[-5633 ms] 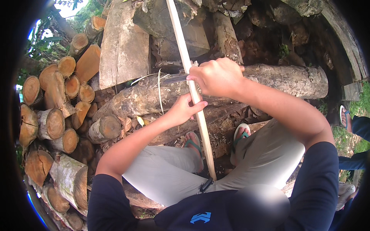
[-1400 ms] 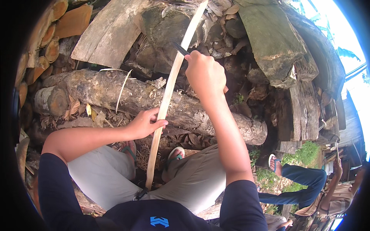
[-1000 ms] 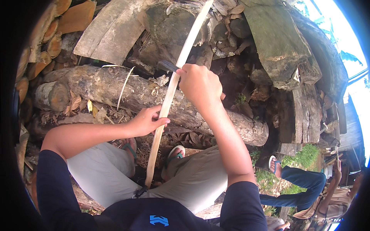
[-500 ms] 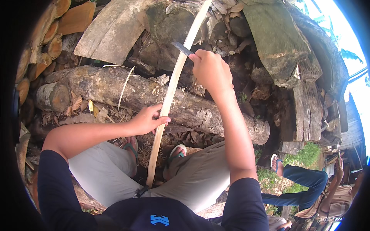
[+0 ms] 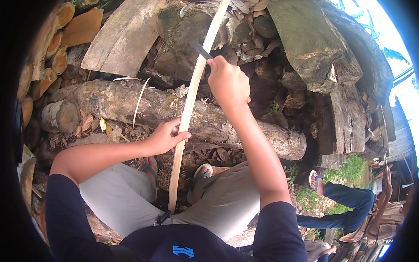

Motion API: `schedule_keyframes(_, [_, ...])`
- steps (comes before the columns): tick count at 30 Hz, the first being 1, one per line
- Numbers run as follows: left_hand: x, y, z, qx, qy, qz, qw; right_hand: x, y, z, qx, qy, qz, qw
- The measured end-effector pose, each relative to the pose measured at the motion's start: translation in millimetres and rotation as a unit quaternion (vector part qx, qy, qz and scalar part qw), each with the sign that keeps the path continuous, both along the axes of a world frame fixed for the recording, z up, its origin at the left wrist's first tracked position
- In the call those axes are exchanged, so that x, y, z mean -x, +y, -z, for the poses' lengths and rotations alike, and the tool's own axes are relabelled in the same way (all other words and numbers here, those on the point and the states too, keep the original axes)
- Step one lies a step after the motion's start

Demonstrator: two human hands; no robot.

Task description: The person sits on the ground and uses a knife to shave a long wooden stick, removing bark and smoothing the surface. The person holds the stick with one hand and shaves it with the other, occasionally rotating the stick to access different sides.

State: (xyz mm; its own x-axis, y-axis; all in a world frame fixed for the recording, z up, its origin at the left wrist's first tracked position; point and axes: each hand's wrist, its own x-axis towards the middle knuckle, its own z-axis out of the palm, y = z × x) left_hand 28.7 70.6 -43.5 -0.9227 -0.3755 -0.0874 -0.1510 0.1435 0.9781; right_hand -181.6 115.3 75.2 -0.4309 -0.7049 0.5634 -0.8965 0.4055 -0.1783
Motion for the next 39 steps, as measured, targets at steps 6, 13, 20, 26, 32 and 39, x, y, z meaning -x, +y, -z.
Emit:
schedule_keyframes(6, [-0.4, 3.1, -2.3, -0.012, -0.02, 0.01, 1.0, 2.7, 2.1, -20.9, -0.044, -0.038, 0.035, 0.998])
schedule_keyframes(13, [-2.0, -0.6, -1.0, 0.028, -0.006, 0.005, 1.0, -14.0, 5.4, -10.9, -0.079, -0.018, 0.001, 0.997])
schedule_keyframes(20, [-3.6, 0.5, -3.0, -0.002, -0.014, -0.001, 1.0, -10.4, 11.6, -13.1, -0.099, -0.011, 0.009, 0.995])
schedule_keyframes(26, [0.2, -1.7, -1.6, -0.014, -0.019, 0.01, 1.0, -13.2, 16.4, -9.6, -0.077, -0.008, -0.002, 0.997])
schedule_keyframes(32, [-1.4, -0.6, -3.6, -0.01, -0.041, 0.018, 0.999, -1.9, 11.0, -13.0, -0.058, -0.027, 0.015, 0.998])
schedule_keyframes(39, [-2.0, 0.2, -5.0, -0.014, -0.037, 0.015, 0.999, -0.4, 16.1, -14.1, -0.045, -0.03, 0.0, 0.999])
